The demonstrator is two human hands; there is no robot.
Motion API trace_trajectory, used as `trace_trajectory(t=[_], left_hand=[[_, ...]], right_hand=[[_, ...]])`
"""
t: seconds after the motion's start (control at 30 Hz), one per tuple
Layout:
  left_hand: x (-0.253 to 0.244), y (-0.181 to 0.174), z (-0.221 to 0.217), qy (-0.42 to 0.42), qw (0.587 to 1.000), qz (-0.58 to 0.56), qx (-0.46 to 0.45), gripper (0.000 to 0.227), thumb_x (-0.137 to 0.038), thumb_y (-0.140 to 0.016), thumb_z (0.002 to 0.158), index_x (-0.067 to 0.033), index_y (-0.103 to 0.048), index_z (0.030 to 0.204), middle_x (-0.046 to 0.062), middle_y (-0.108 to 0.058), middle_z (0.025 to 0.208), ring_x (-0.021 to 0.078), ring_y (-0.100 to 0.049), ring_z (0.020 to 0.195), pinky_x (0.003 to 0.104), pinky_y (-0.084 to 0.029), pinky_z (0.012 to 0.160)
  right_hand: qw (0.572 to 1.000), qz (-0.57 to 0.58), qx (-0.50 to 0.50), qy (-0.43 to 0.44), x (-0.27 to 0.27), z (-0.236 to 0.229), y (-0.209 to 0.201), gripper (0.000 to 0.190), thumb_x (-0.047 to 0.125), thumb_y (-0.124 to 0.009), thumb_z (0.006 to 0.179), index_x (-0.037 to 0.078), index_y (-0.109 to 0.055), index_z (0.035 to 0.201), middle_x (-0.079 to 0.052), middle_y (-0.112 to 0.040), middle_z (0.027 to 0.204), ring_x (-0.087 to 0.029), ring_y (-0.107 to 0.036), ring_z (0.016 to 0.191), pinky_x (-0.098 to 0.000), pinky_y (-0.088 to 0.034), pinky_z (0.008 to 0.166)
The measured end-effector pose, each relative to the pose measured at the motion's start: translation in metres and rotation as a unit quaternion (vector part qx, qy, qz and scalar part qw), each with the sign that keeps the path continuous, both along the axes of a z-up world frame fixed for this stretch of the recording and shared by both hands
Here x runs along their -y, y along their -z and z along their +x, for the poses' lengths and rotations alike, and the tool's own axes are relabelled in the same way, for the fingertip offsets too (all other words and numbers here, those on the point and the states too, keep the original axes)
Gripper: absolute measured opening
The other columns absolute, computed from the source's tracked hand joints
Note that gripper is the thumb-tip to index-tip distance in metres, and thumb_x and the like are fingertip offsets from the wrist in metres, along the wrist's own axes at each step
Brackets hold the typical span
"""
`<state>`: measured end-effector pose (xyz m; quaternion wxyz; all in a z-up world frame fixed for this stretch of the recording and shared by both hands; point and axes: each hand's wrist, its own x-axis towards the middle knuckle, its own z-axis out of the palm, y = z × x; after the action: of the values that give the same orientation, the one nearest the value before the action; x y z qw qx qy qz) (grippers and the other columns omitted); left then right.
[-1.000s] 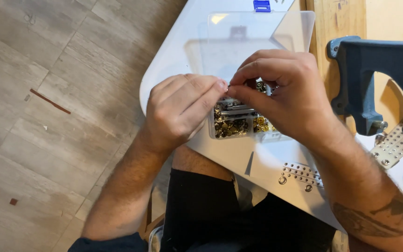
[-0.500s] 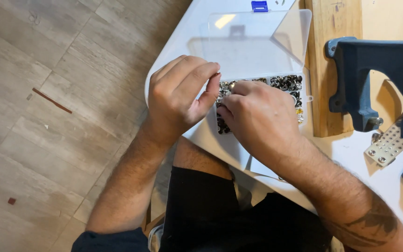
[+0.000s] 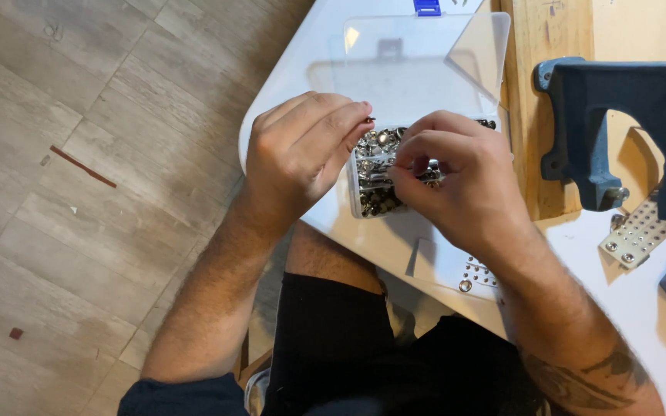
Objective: Inserting metal studs into pre-punched holes on a leather strap while organizing hardware components.
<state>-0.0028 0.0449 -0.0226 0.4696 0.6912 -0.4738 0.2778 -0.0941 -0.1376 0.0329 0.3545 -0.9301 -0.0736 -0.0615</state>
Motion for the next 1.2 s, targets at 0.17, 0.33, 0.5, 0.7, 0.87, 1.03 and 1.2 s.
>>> trace_trajectory(t=[0.17,0.33,0.5,0.7,0.87,1.03,1.2], left_hand=[[0.002,-0.004,0.000,0.030,0.999,-0.006,0.012,0.003,0.007,-0.071,0.100,0.0088,-0.069,0.099,0.018,-0.071,0.090,0.0299,-0.069,0.076,0.038,-0.057,0.066],[0.004,-0.003,-0.003,0.026,0.998,0.027,0.049,0.006,0.004,-0.075,0.101,0.0055,-0.070,0.097,0.015,-0.070,0.085,0.0264,-0.066,0.070,0.036,-0.052,0.058],[0.003,-0.006,-0.008,0.039,0.998,0.013,0.040,0.007,0.007,-0.063,0.102,0.0094,-0.067,0.096,0.020,-0.067,0.088,0.0330,-0.063,0.072,0.041,-0.053,0.065],[0.011,-0.015,-0.071,0.087,0.988,-0.048,-0.115,0.003,0.002,-0.065,0.095,0.0046,-0.066,0.094,0.016,-0.068,0.088,0.0310,-0.069,0.074,0.041,-0.058,0.069],[0.027,0.005,-0.110,0.048,0.997,-0.025,-0.054,0.010,-0.003,-0.065,0.098,0.0032,-0.069,0.092,0.016,-0.066,0.077,0.0269,-0.061,0.060,0.037,-0.053,0.053],[0.066,0.002,-0.130,0.000,0.997,0.078,0.026,0.010,0.003,-0.064,0.090,-0.0008,-0.067,0.081,0.011,-0.051,0.066,0.0270,-0.054,0.056,0.038,-0.045,0.052],[0.103,0.008,-0.147,-0.087,0.970,0.227,-0.024,0.012,-0.007,-0.063,0.081,-0.0116,-0.063,0.070,0.010,-0.054,0.070,0.0284,-0.053,0.064,0.041,-0.040,0.061]], right_hand=[[0.966,0.232,-0.050,0.107,0.009,-0.021,-0.003,0.017,-0.013,-0.070,0.082,0.001,-0.061,0.086,-0.014,-0.073,0.092,-0.015,-0.067,0.081,-0.0219,-0.053,0.068],[0.951,0.266,-0.075,0.139,0.016,-0.040,-0.010,0.016,-0.009,-0.072,0.092,-0.006,-0.072,0.108,-0.018,-0.077,0.093,-0.017,-0.074,0.079,-0.0228,-0.065,0.074],[0.985,0.116,0.040,0.122,0.047,-0.083,-0.014,0.004,-0.012,-0.072,0.097,-0.008,-0.070,0.096,-0.019,-0.071,0.093,-0.022,-0.067,0.083,-0.0284,-0.052,0.077],[0.992,-0.092,0.034,0.076,0.057,-0.114,0.010,0.006,-0.005,-0.075,0.092,-0.009,-0.070,0.093,-0.020,-0.071,0.094,-0.031,-0.069,0.085,-0.0397,-0.057,0.080],[0.986,-0.093,0.061,0.122,0.057,-0.120,0.018,0.005,-0.001,-0.077,0.094,-0.003,-0.075,0.098,-0.016,-0.073,0.094,-0.031,-0.069,0.077,-0.0406,-0.056,0.074],[0.984,-0.027,0.070,0.159,0.044,-0.129,0.013,0.008,0.005,-0.081,0.091,0.004,-0.079,0.099,-0.010,-0.075,0.090,-0.024,-0.065,0.065,-0.0363,-0.054,0.064],[0.974,-0.085,0.122,0.173,0.042,-0.134,0.015,0.008,-0.007,-0.068,0.103,-0.014,-0.069,0.098,-0.026,-0.070,0.098,-0.035,-0.067,0.089,-0.0419,-0.053,0.087]])
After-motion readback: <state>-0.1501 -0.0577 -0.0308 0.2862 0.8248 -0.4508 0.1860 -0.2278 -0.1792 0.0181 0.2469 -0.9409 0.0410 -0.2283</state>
